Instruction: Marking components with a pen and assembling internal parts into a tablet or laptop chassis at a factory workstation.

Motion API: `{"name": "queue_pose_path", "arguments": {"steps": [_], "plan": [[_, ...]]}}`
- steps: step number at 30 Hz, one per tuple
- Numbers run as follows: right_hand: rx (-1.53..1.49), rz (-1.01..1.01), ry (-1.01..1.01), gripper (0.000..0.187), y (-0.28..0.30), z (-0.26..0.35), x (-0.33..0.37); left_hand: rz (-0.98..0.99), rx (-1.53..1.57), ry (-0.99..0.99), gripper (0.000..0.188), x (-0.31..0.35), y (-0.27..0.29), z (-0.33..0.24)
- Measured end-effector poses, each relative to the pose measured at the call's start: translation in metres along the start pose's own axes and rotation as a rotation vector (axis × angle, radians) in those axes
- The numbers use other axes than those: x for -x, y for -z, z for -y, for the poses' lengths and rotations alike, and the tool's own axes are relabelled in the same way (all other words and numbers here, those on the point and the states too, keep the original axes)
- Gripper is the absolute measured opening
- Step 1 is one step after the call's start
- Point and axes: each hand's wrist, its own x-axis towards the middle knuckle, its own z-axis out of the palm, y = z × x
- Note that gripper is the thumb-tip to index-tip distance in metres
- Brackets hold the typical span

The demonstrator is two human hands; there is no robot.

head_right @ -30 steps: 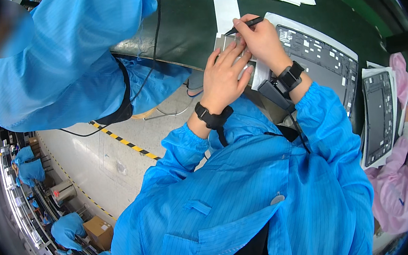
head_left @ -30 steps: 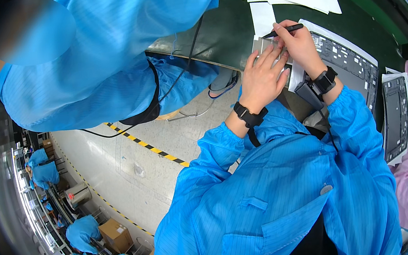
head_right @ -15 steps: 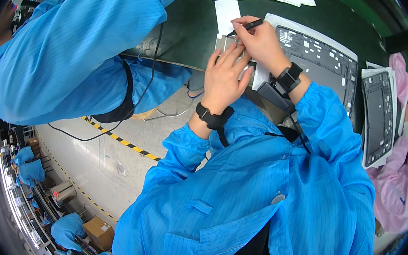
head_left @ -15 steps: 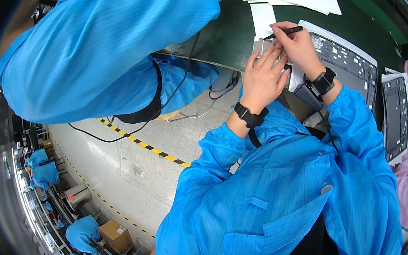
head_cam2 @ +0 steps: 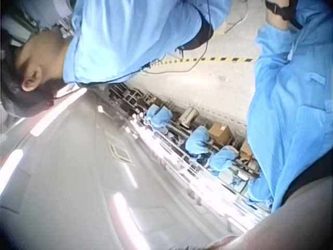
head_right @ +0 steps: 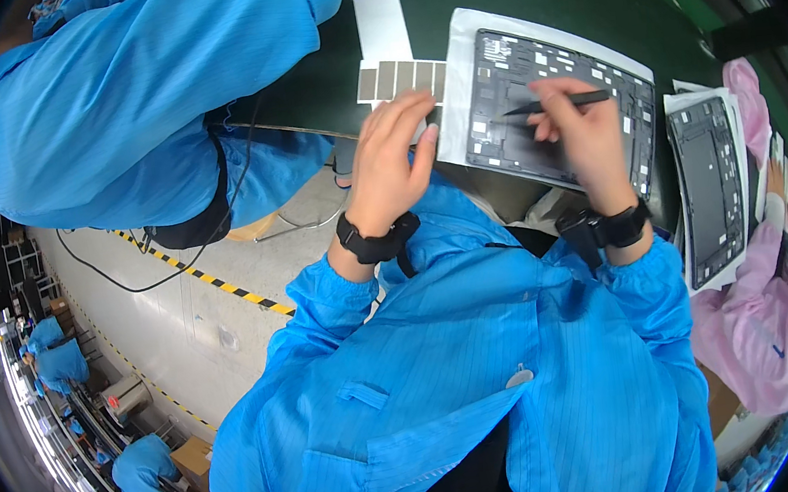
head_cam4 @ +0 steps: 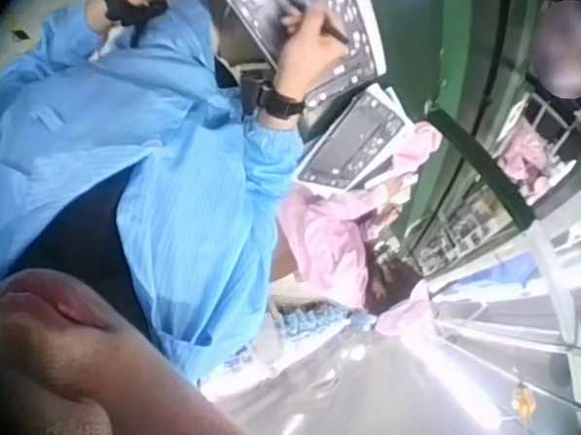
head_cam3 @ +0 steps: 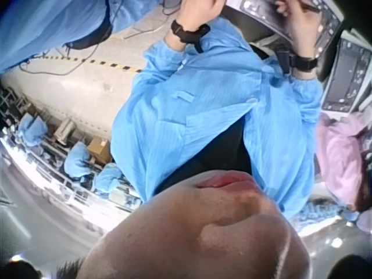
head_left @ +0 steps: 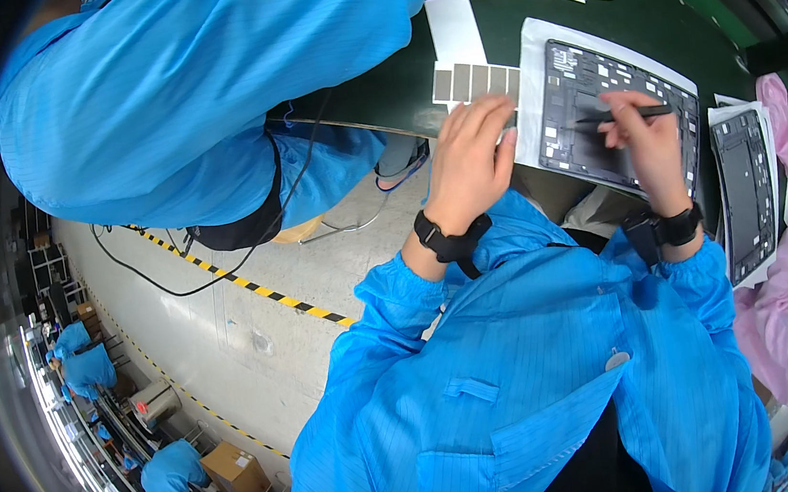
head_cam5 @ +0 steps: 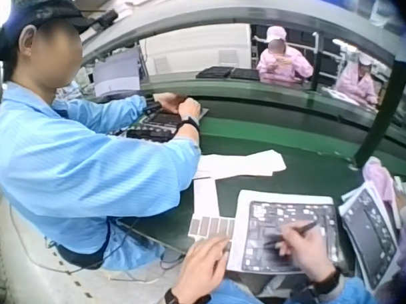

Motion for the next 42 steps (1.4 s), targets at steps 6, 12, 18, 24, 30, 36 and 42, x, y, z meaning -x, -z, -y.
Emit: {"name": "queue_pose_path", "arguments": {"steps": [6,12,18,24,30,36,42], "plan": [[-0.036,0.118,0.02,0.02,-0.015,-0.022,0.002,0.033,-0.035,-0.058,0.029,0.003,-0.021,-0.018],[0.001,0.097,0.06,0.019,-0.016,-0.028,0.002,0.057,-0.102,-0.099,0.03,0.005,-0.022,-0.018],[0.012,0.069,0.056,0.018,-0.02,-0.029,0.006,0.072,-0.124,-0.101,0.032,0.008,-0.022,-0.019],[0.107,0.026,0.069,0.018,-0.024,-0.025,0.011,0.118,-0.21,-0.116,0.036,0.006,-0.023,-0.029],[0.187,-0.036,0.068,0.021,-0.026,-0.02,0.012,0.167,-0.465,-0.118,0.046,0.005,-0.032,-0.043],[-0.02,-0.116,0.263,0.027,-0.022,0.024,-0.026,0.07,-0.327,-0.12,0.039,0.001,-0.015,-0.035],[-0.085,0.261,0.08,0.029,-0.107,-0.002,-0.069,-0.009,-0.172,0.006,0.043,-0.007,0.004,0.02]]}}
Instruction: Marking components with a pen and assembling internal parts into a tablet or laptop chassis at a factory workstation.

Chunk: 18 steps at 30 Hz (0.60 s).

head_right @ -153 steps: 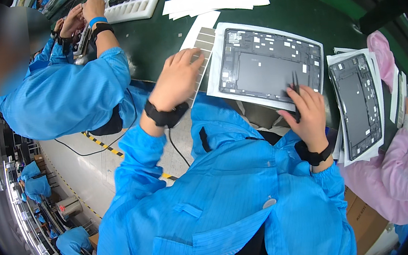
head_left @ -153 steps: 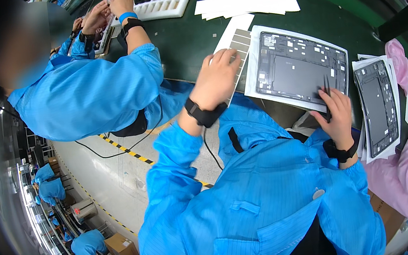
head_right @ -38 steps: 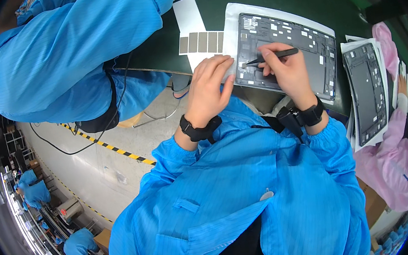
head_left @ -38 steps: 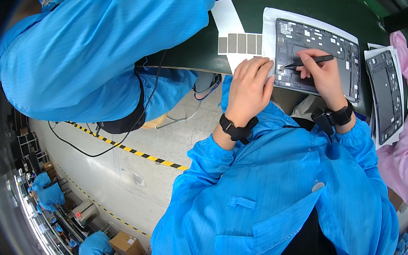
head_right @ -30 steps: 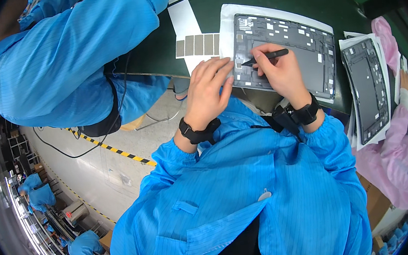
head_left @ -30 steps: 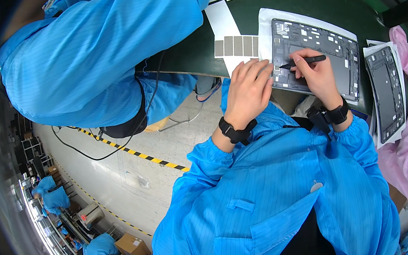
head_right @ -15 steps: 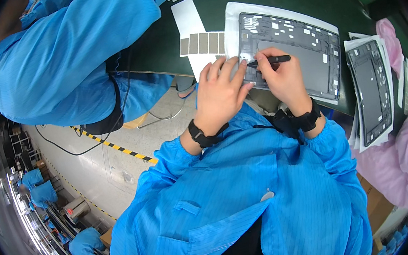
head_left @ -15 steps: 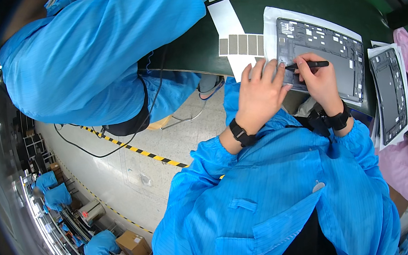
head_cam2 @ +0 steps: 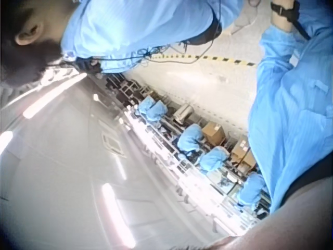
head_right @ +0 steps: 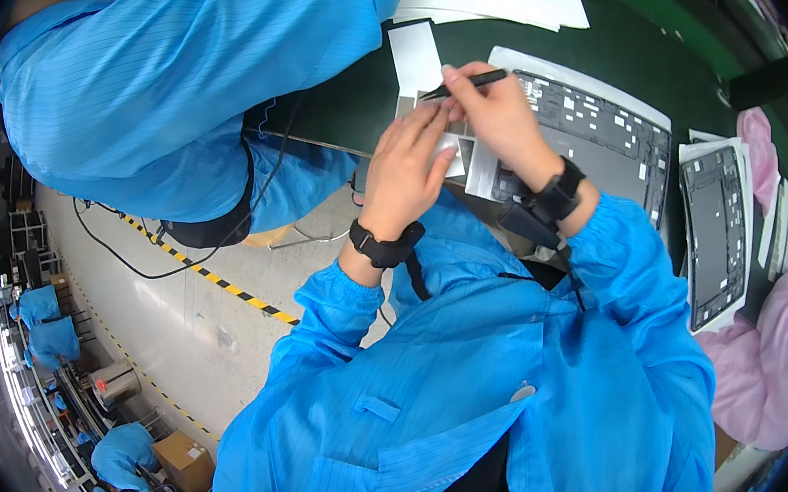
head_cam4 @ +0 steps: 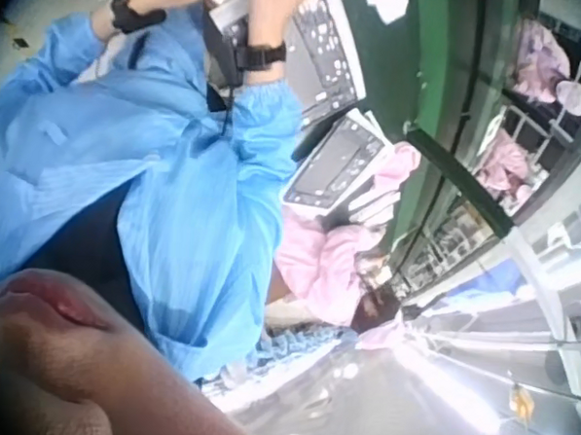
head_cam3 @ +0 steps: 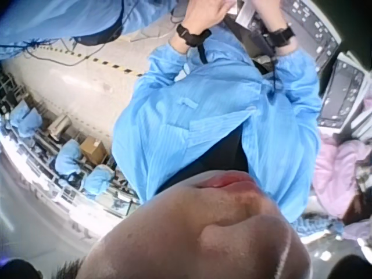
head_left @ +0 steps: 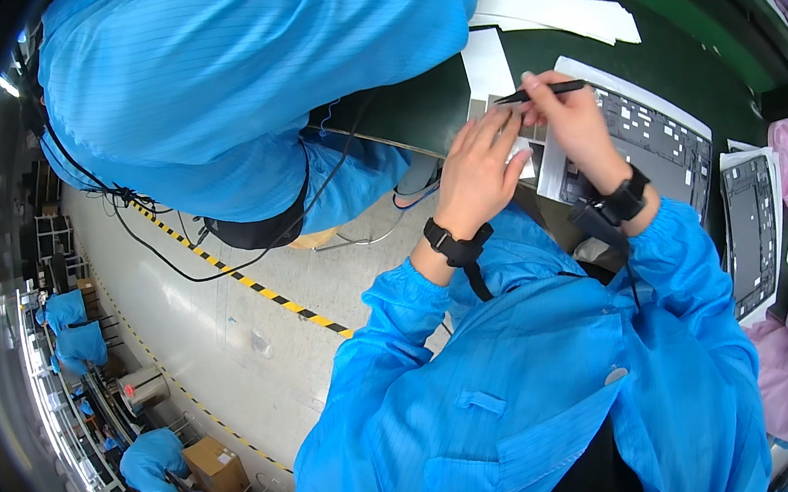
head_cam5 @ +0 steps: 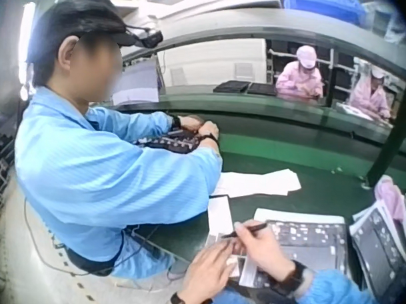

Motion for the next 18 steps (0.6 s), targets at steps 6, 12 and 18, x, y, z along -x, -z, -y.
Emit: {"name": "queue_pose_path", "arguments": {"steps": [6,12,18], "plan": [[0.178,-0.044,0.022,0.034,-0.019,-0.01,-0.005,0.034,-0.078,-0.031,0.048,0.005,-0.003,0.006],[0.263,-0.047,0.035,0.034,-0.019,-0.007,-0.008,0.063,-0.095,-0.035,0.051,0.003,-0.004,0.009],[0.022,-0.031,0.025,0.03,-0.014,-0.013,-0.009,0.039,-0.077,-0.038,0.047,0.005,-0.003,0.009]]}}
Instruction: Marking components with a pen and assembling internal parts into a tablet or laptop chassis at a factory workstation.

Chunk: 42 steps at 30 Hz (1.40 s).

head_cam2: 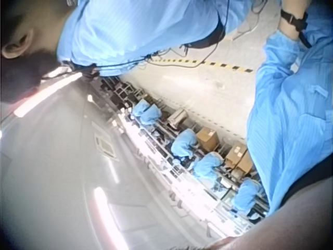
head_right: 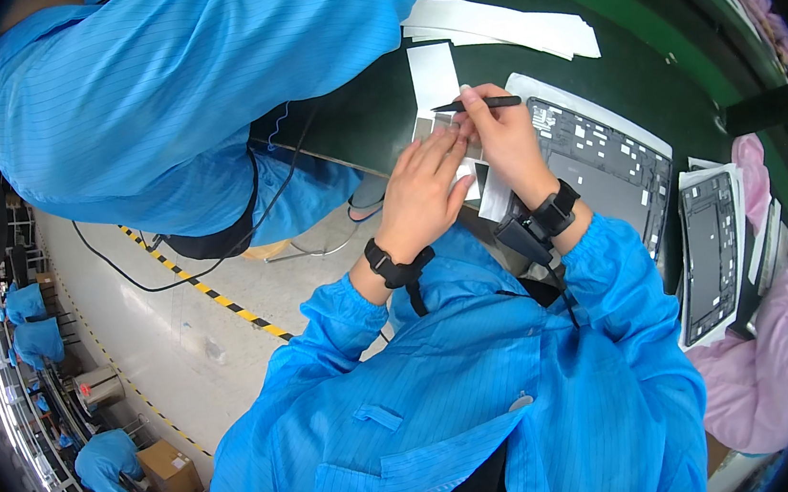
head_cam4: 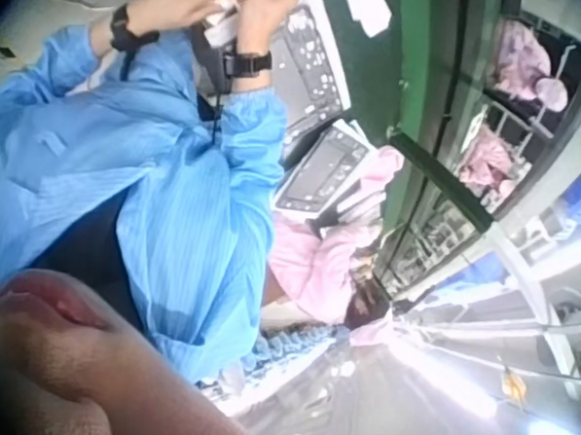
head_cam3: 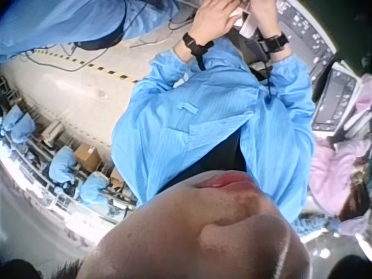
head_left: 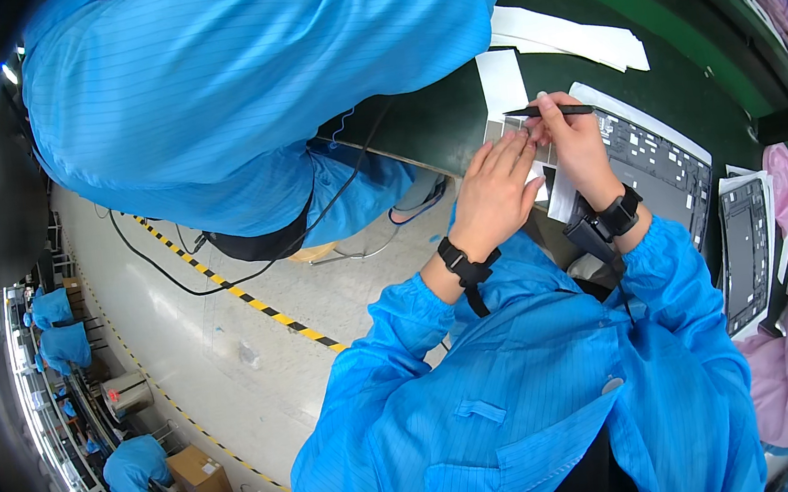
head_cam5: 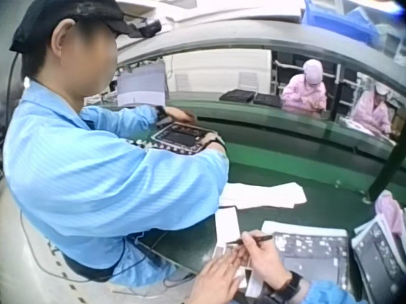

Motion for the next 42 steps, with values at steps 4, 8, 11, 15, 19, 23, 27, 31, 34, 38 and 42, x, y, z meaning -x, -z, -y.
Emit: {"name": "queue_pose_path", "arguments": {"steps": [4,8,11,15,19,23,27,31,34,38,42], "plan": [[0.113,-0.012,-0.02,0.028,-0.006,0.002,0.005,-0.017,0.001,-0.002,0.047,0.003,0.0,0.0],[0.191,-0.009,-0.007,0.024,-0.012,0.008,0.004,-0.038,-0.006,-0.009,0.047,0.003,-0.002,0.001],[0.127,-0.044,0.024,0.022,-0.009,0.006,0.002,-0.029,0.004,-0.009,0.047,-0.001,-0.003,-0.001],[-0.115,-0.115,0.111,0.021,0.006,0.007,-0.006,-0.021,0.028,-0.004,0.046,-0.006,-0.005,-0.002],[-0.081,-0.259,0.18,0.024,0.073,0.05,0.017,-0.011,0.064,0.007,0.043,-0.002,0.001,0.0],[0.039,-0.446,0.073,0.023,0.192,0.08,0.087,-0.049,0.065,0.06,0.033,-0.004,0.02,-0.025],[0.024,-0.51,-0.014,0.023,0.283,0.07,0.151,-0.038,0.354,0.021,0.022,-0.018,0.008,-0.099],[0.109,-0.465,-0.099,0.023,0.298,0.057,0.171,0.253,0.376,-0.316,0.041,-0.038,-0.044,-0.176],[0.157,-0.398,-0.113,0.022,0.292,0.048,0.171,0.3,0.143,-0.453,0.053,-0.045,-0.079,-0.194],[0.202,-0.384,-0.111,0.022,0.289,0.042,0.173,0.374,-0.005,-0.462,0.061,-0.037,-0.099,-0.181],[0.261,-0.385,-0.095,0.022,0.288,0.042,0.163,0.432,-0.051,-0.511,0.06,-0.036,-0.087,-0.174]]}}
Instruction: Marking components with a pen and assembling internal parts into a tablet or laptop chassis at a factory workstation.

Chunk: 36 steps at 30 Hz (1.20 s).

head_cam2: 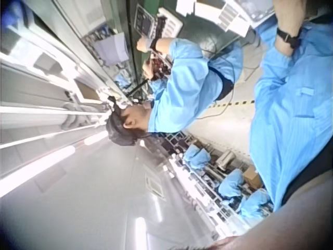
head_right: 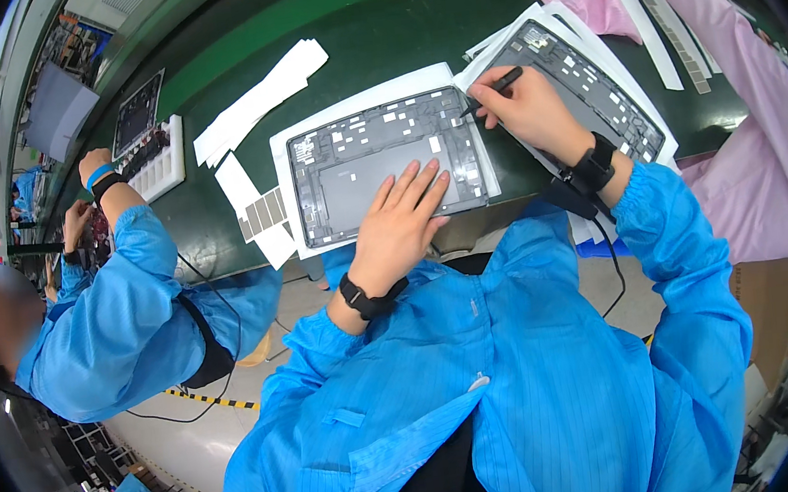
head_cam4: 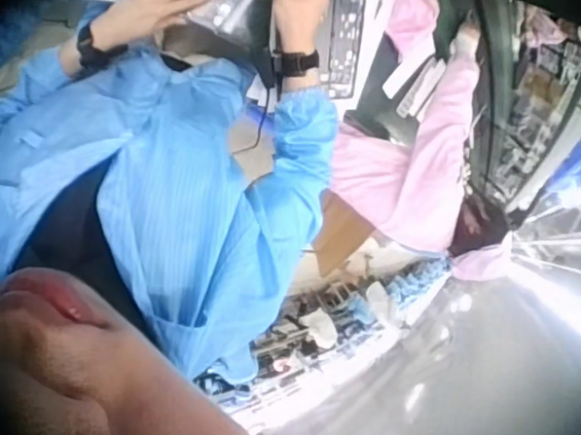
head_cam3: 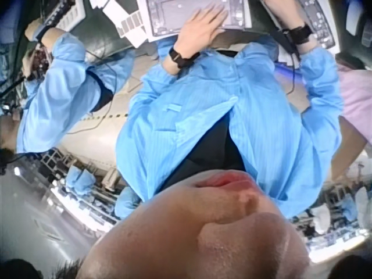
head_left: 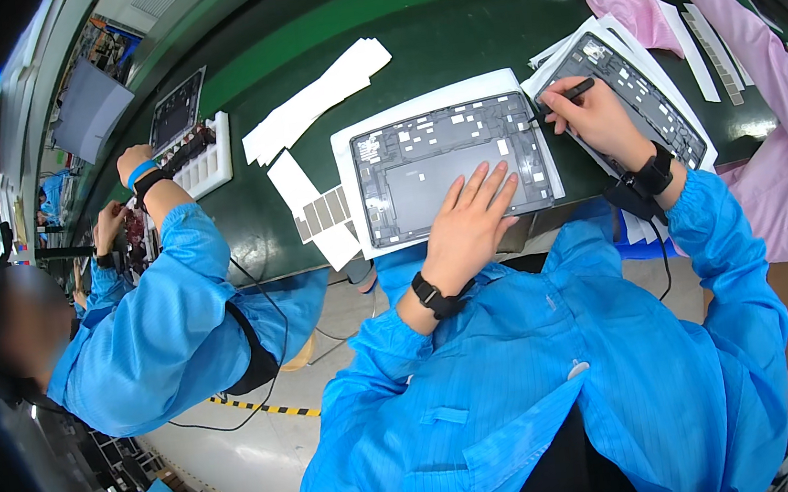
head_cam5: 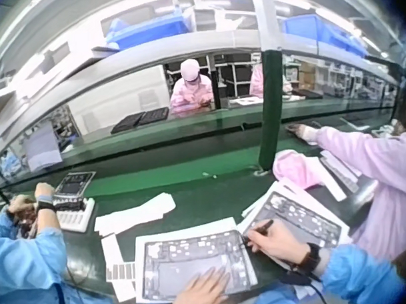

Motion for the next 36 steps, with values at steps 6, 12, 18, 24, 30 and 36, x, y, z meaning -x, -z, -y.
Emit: {"name": "queue_pose_path", "arguments": {"steps": [6,12,18,24,30,36], "plan": [[0.046,0.01,0.061,0.022,-0.007,-0.01,-0.004,-0.026,0.067,0.034,0.049,-0.008,0.015,-0.01],[0.145,0.053,0.015,0.022,-0.01,-0.001,-0.01,-0.133,0.129,0.139,0.031,-0.037,0.015,-0.022],[0.326,0.005,0.123,0.02,-0.014,0.003,-0.007,-0.038,0.105,0.214,0.03,-0.055,0.015,-0.023],[0.411,-0.003,0.141,0.021,-0.018,0.009,-0.01,-0.096,0.081,0.242,0.04,-0.074,0.004,-0.025],[0.335,-0.167,0.268,0.026,-0.015,-0.012,-0.015,0.005,-0.011,0.231,0.061,-0.083,-0.017,-0.024],[-0.158,-0.071,0.069,0.028,-0.014,0.058,-0.03,-0.228,0.154,0.24,0.057,-0.043,0.015,-0.018]]}}
